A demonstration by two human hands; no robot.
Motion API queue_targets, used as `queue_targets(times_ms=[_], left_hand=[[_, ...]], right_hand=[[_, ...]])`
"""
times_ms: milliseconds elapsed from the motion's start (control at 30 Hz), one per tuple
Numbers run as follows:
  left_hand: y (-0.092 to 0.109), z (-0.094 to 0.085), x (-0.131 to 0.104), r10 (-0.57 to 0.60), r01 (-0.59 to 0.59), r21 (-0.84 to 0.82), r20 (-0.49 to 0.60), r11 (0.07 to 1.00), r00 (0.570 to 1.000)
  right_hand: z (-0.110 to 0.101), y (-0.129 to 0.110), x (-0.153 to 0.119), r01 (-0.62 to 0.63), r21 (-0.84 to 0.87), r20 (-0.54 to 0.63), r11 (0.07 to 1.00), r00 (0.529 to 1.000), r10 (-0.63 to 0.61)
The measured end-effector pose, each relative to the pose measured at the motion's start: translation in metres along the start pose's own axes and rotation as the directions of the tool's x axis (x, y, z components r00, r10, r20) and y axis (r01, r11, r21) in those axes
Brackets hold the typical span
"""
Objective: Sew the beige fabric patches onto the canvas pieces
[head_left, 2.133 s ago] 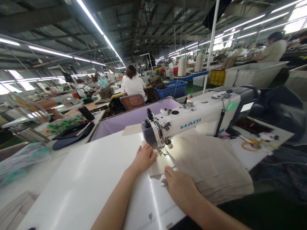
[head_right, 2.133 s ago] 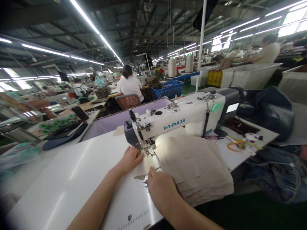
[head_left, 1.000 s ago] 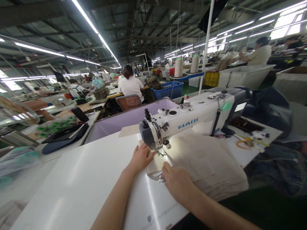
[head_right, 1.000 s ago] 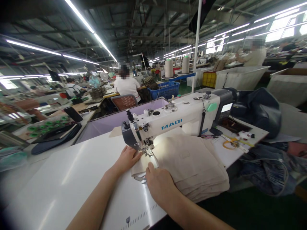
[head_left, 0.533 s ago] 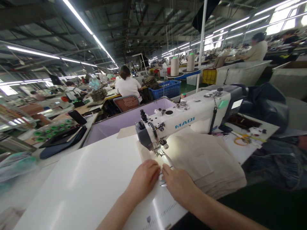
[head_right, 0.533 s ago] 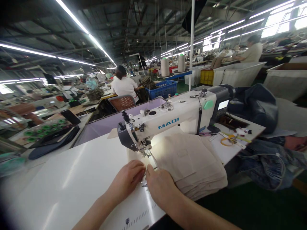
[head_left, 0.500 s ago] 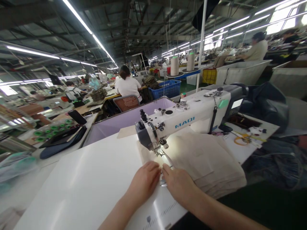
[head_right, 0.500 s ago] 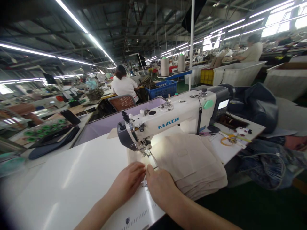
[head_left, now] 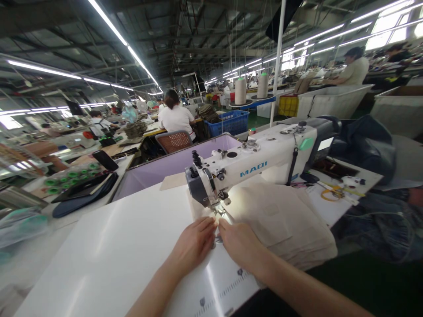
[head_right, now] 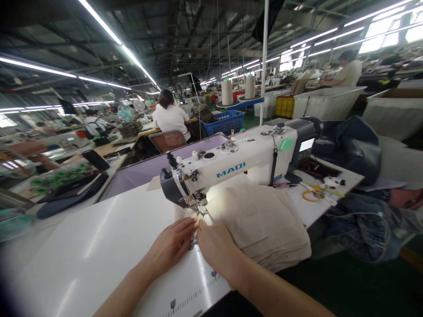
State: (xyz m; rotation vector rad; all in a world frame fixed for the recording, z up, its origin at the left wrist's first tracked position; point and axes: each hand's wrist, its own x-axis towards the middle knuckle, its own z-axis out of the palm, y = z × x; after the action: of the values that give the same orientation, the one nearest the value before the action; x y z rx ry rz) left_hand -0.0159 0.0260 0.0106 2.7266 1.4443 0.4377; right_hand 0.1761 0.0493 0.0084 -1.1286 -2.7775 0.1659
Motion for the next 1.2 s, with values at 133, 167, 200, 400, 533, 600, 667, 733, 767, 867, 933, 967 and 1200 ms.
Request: queue_targets(times_ms=[133,167,200,400,533,600,667,733,767,867,933,967,1200], left_hand=[[-0.009,0.0,0.006,-0.032,0.032,-0.004,0.005,0.999,0.999],[-0.011,0.0,0.007,-0.039,0.039,-0.004,0.005,0.999,0.999],[-0.013,0.0,0.009,-0.044,0.044,-0.005,0.006,0.999,0.999],[-0.017,0.003,0.011,-0.058,0.058,0.016,-0.009,0.998,0.998],[-0.019,0.008,0.011,-0.075,0.075,0.044,-0.001,0.996,0.997],[-0.019,0.01,0.011,-0.076,0.076,0.043,0.004,0.996,0.997],[-0.02,0.01,0.011,-0.072,0.072,0.034,0.001,0.997,0.997],[-0.021,0.01,0.012,-0.068,0.068,0.029,0.0,0.997,0.998],[-0.021,0.009,0.012,-0.067,0.067,0.03,0.003,0.997,0.998],[-0.023,0.009,0.013,-0.068,0.068,0.042,0.011,0.997,0.998],[-0.024,0.01,0.014,-0.065,0.064,0.049,0.005,0.997,0.998],[-0.024,0.011,0.014,-0.061,0.061,0.052,-0.002,0.997,0.998],[-0.018,0.009,0.008,-0.154,0.157,0.088,-0.035,0.984,0.987]], right_hand=[[-0.004,0.001,0.006,-0.021,-0.023,0.01,1.0,1.0,0.022],[-0.004,0.0,0.006,-0.02,-0.03,0.007,0.999,1.0,0.021],[-0.003,0.0,0.006,-0.018,-0.036,0.005,0.999,1.0,0.018],[0.013,-0.012,-0.012,-0.044,-0.01,0.016,0.999,0.999,0.044],[0.025,-0.02,-0.023,-0.04,0.012,-0.026,0.999,0.999,0.04],[0.027,-0.021,-0.025,-0.038,0.015,-0.034,0.999,0.999,0.039],[0.027,-0.021,-0.025,-0.036,0.016,-0.022,0.999,0.999,0.036],[0.026,-0.021,-0.024,-0.034,0.023,-0.01,0.999,0.999,0.035],[0.026,-0.02,-0.023,-0.034,0.027,-0.012,0.999,0.999,0.034],[0.028,-0.02,-0.023,-0.037,0.021,-0.034,0.999,0.999,0.037],[0.028,-0.02,-0.023,-0.035,0.003,-0.031,0.999,0.999,0.035],[0.028,-0.021,-0.023,-0.035,-0.006,-0.021,0.999,0.999,0.035],[0.011,-0.019,-0.023,-0.04,0.029,0.025,0.999,0.999,0.039]])
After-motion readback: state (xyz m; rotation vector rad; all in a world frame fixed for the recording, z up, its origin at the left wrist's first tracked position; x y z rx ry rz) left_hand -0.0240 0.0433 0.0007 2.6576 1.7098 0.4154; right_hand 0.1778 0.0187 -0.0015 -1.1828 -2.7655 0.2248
